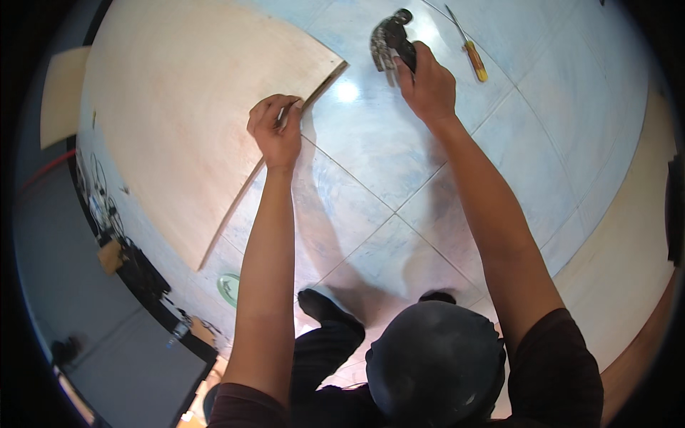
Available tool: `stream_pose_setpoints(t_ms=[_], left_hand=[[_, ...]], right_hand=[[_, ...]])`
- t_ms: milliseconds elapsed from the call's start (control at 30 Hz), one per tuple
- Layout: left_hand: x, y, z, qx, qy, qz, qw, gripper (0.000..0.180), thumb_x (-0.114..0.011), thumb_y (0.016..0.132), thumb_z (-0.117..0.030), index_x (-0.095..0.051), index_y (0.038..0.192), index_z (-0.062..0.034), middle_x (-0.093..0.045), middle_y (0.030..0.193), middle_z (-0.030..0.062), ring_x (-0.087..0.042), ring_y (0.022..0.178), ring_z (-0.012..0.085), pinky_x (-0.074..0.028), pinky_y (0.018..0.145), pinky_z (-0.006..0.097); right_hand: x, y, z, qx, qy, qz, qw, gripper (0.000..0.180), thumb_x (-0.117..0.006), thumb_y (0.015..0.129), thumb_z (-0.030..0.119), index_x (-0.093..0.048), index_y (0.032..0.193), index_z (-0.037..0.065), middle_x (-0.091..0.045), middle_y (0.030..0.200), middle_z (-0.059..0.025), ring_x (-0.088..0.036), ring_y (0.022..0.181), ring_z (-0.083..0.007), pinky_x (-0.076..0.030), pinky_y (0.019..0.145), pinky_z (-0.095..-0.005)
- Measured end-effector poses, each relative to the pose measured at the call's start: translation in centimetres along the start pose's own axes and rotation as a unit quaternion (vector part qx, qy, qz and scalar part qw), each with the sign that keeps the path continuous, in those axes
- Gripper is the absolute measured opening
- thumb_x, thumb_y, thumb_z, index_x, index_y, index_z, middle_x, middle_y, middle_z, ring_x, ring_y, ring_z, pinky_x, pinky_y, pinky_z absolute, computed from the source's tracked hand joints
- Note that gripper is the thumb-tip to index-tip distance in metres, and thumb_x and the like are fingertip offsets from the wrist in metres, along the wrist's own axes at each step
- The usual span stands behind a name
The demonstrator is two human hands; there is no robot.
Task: The person assembles a wooden board by hammering nails into its edges. They use a hammer to drive nails and a screwdriver to adjust the wood pieces, working on a tiled floor.
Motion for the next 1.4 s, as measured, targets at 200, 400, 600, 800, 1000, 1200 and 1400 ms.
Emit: stream_pose_setpoints(t_ms=[200,400,600,800,1000,1200,1400], left_hand=[[0.5,-0.3,0.0,-0.007,0.035,-0.013,0.999,0.008,-0.081,0.087,-0.006,-0.082,0.094,-0.0102,-0.077,0.102,0.0041,-0.065,0.109,0.0247,-0.051,0.096,0.038],[0.5,-0.5,0.1,-0.015,0.038,-0.03,0.999,0.007,-0.082,0.086,-0.01,-0.082,0.093,-0.0122,-0.077,0.101,0.0036,-0.066,0.106,0.0258,-0.052,0.092,0.039],[0.3,-0.6,1.1,0.008,0.038,-0.026,0.999,0.009,-0.085,0.085,-0.018,-0.082,0.093,-0.0193,-0.074,0.103,-0.0062,-0.061,0.113,0.0196,-0.035,0.106,0.039],[0.3,-0.8,1.0,0.006,0.05,-0.038,0.998,0.012,-0.085,0.083,-0.018,-0.082,0.093,-0.022,-0.073,0.101,-0.0093,-0.061,0.115,0.0184,-0.035,0.106,0.041],[0.5,-0.7,0.9,0.018,0.034,-0.049,0.998,0.01,-0.085,0.082,-0.018,-0.082,0.091,-0.0221,-0.074,0.1,-0.0105,-0.061,0.115,0.0175,-0.036,0.107,0.04],[0.5,-0.8,0.9,0.022,0.02,-0.05,0.998,0.012,-0.085,0.081,-0.017,-0.082,0.091,-0.0207,-0.074,0.101,-0.0104,-0.061,0.114,0.0173,-0.036,0.108,0.04],[0.6,-0.9,1.1,0.023,0.037,-0.04,0.998,0.016,-0.084,0.081,-0.014,-0.082,0.096,-0.02,-0.073,0.102,-0.0092,-0.062,0.115,0.0182,-0.036,0.107,0.04]], right_hand=[[0.2,-0.7,0.8,-0.03,0.063,0.036,0.997,0.042,-0.067,0.103,0.027,-0.054,0.135,0.003,-0.075,0.105,-0.02,-0.073,0.083,-0.0434,-0.059,0.074,-0.0517],[1.0,-3.2,5.8,-0.101,0.254,0.112,0.955,0.034,-0.06,0.109,0.024,-0.055,0.132,0.0,-0.073,0.093,-0.0264,-0.07,0.08,-0.0485,-0.053,0.069,-0.0533],[3.6,-2.6,15.9,0.042,0.173,0.201,0.963,0.03,-0.061,0.108,0.02,-0.052,0.128,0.0,-0.07,0.091,-0.0234,-0.069,0.073,-0.0456,-0.055,0.062,-0.054],[1.1,-2.2,17.3,0.071,0.122,0.234,0.962,0.03,-0.06,0.108,0.021,-0.052,0.126,-0.001,-0.071,0.09,-0.0216,-0.069,0.072,-0.0445,-0.056,0.061,-0.0537],[0.5,-2.5,17.4,0.048,0.138,0.257,0.955,0.028,-0.057,0.11,0.021,-0.052,0.127,-0.001,-0.071,0.089,-0.0229,-0.069,0.075,-0.0461,-0.054,0.062,-0.0559],[0.0,-3.0,17.3,0.041,0.084,0.263,0.96,0.028,-0.054,0.111,0.023,-0.05,0.125,-0.001,-0.071,0.088,-0.0247,-0.069,0.076,-0.0489,-0.054,0.063,-0.0571],[0.3,-2.7,17.7,0.037,0.059,0.283,0.957,0.026,-0.054,0.111,0.024,-0.049,0.119,-0.001,-0.071,0.088,-0.0258,-0.069,0.076,-0.0492,-0.055,0.064,-0.0574]])
Point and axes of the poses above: each hand's wrist, its own y-axis towards the middle knuckle, its own x-axis out of the back of the hand, z = x × y, the point moved 4 cm from there along y, towards the middle knuckle
